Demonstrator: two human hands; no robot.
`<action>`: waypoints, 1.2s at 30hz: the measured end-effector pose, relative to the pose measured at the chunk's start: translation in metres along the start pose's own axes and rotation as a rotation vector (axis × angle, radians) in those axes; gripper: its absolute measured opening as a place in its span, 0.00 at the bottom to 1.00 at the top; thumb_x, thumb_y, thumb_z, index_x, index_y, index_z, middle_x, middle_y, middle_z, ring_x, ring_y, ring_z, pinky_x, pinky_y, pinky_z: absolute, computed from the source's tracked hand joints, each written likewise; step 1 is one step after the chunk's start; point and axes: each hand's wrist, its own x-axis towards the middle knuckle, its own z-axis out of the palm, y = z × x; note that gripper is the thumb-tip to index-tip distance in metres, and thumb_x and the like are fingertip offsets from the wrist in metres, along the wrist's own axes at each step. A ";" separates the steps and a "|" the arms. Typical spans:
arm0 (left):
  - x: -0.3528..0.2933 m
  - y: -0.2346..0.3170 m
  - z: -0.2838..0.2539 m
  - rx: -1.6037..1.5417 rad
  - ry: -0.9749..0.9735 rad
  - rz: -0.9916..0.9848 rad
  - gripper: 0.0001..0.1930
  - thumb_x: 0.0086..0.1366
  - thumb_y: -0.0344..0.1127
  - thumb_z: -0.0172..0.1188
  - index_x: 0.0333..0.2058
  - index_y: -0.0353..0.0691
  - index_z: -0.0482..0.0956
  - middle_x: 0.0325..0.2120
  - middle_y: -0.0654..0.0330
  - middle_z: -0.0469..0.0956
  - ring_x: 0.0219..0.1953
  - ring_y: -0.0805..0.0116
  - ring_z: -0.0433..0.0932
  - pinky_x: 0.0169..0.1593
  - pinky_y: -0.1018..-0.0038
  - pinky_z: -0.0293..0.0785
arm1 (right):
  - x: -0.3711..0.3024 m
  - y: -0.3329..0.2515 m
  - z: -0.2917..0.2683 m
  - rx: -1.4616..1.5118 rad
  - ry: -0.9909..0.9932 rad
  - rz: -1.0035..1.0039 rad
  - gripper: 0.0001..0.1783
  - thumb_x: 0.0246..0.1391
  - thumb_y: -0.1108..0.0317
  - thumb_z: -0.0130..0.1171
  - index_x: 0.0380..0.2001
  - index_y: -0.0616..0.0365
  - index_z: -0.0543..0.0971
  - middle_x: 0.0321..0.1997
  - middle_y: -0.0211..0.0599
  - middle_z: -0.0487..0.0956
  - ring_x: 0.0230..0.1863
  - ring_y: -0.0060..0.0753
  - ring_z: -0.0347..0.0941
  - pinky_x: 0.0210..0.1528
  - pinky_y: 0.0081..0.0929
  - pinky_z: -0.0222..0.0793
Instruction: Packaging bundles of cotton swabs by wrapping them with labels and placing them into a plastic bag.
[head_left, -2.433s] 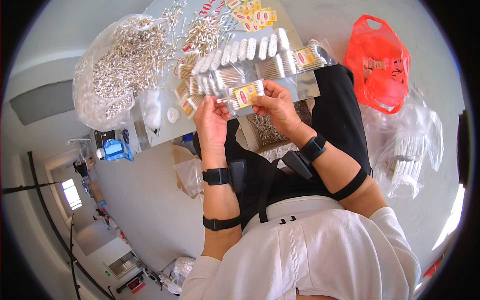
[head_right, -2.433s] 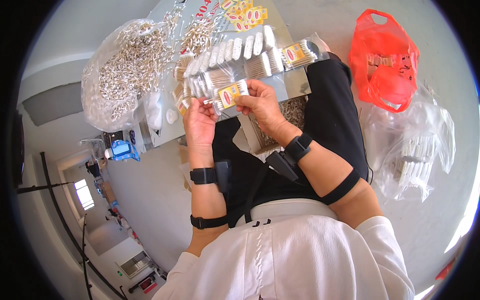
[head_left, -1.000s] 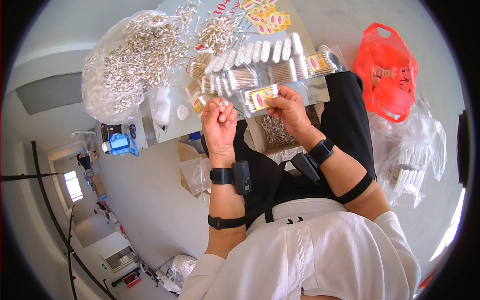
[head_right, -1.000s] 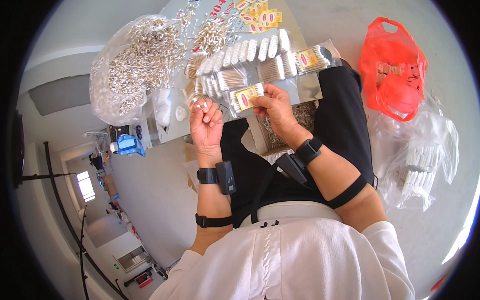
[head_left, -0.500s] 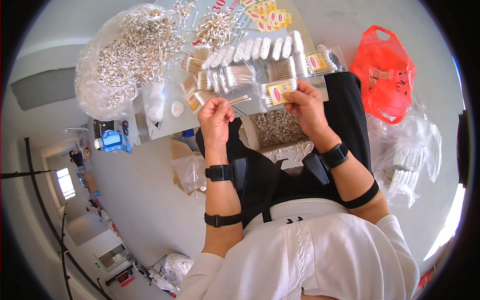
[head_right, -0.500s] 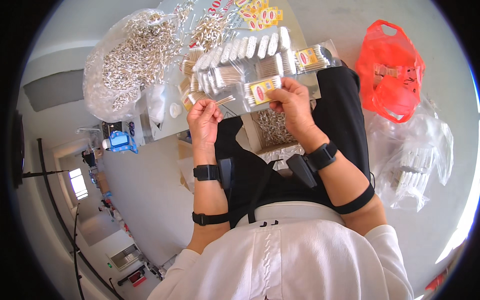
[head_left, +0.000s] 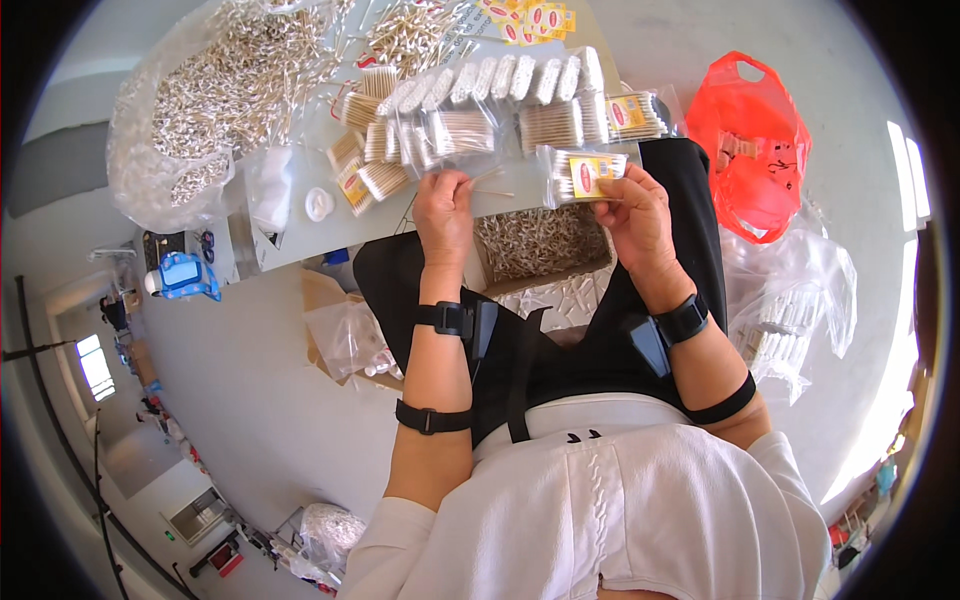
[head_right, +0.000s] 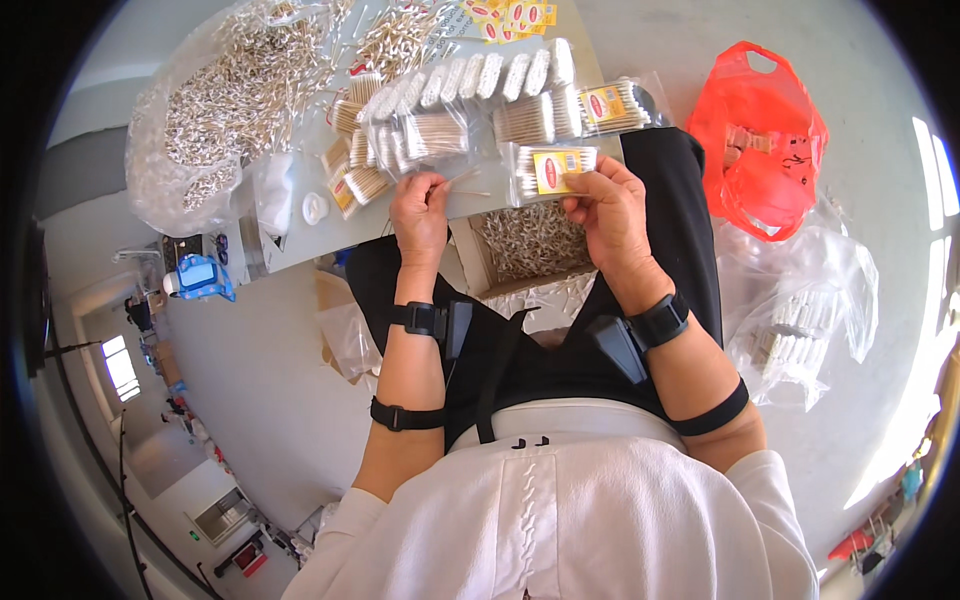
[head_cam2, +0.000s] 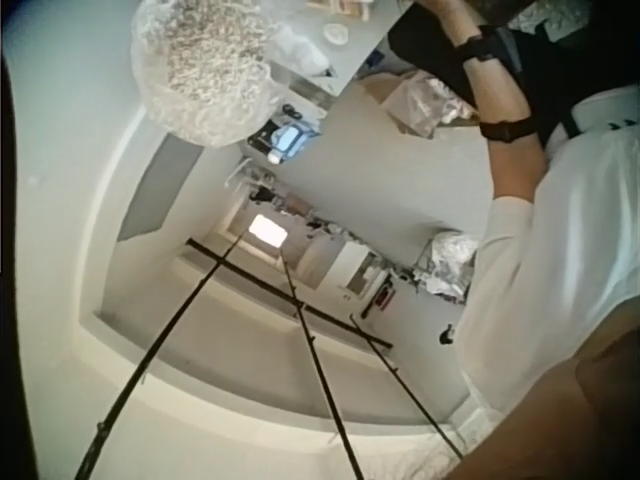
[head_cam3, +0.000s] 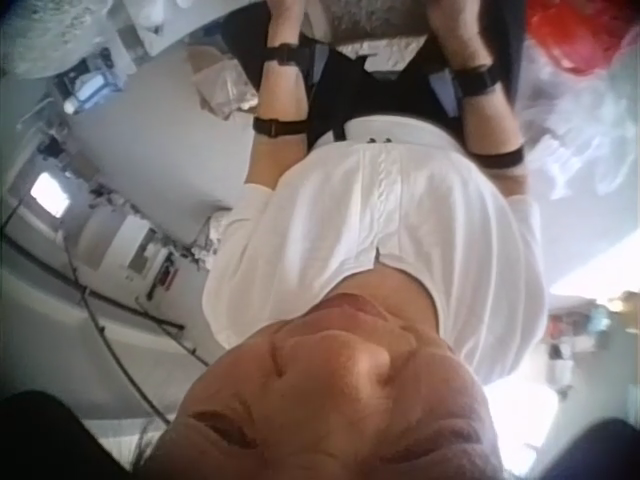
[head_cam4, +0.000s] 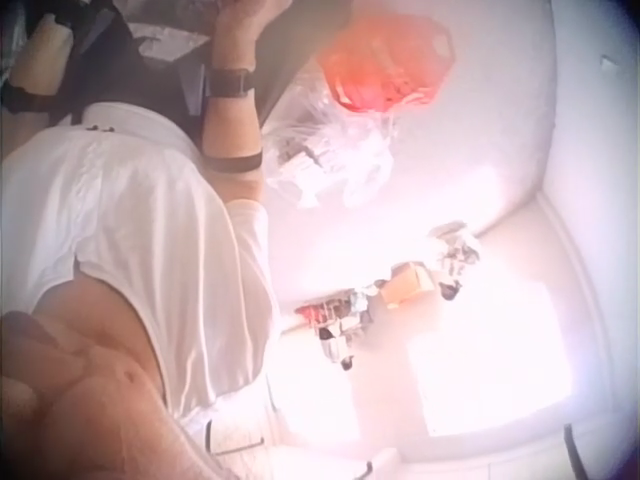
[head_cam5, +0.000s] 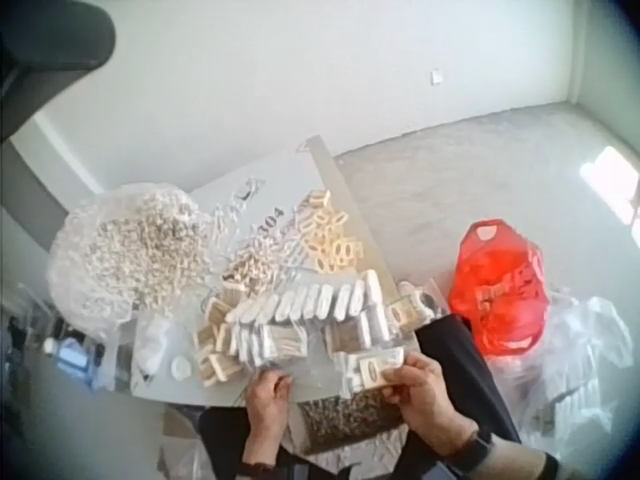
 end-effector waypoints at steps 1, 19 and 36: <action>-0.001 0.000 0.000 0.014 0.013 -0.003 0.05 0.51 0.23 0.62 0.28 0.37 0.77 0.23 0.59 0.70 0.24 0.67 0.71 0.30 0.74 0.68 | 0.000 0.001 0.000 -0.004 0.000 0.003 0.08 0.46 0.79 0.53 0.33 0.66 0.74 0.26 0.34 0.76 0.17 0.19 0.66 0.19 0.14 0.60; -0.006 0.029 -0.049 -0.178 0.065 0.033 0.06 0.52 0.22 0.62 0.29 0.37 0.76 0.25 0.61 0.68 0.23 0.69 0.68 0.28 0.77 0.67 | 0.001 0.019 0.008 -0.361 -0.006 -0.013 0.12 0.47 0.76 0.61 0.35 0.69 0.72 0.26 0.37 0.78 0.22 0.21 0.74 0.22 0.16 0.71; -0.019 0.084 -0.094 0.019 0.196 0.377 0.07 0.53 0.22 0.62 0.31 0.36 0.75 0.27 0.58 0.70 0.28 0.64 0.71 0.31 0.73 0.70 | 0.008 0.017 0.007 -1.265 0.270 -0.545 0.27 0.33 0.63 0.73 0.29 0.62 0.65 0.27 0.46 0.72 0.30 0.48 0.70 0.33 0.38 0.67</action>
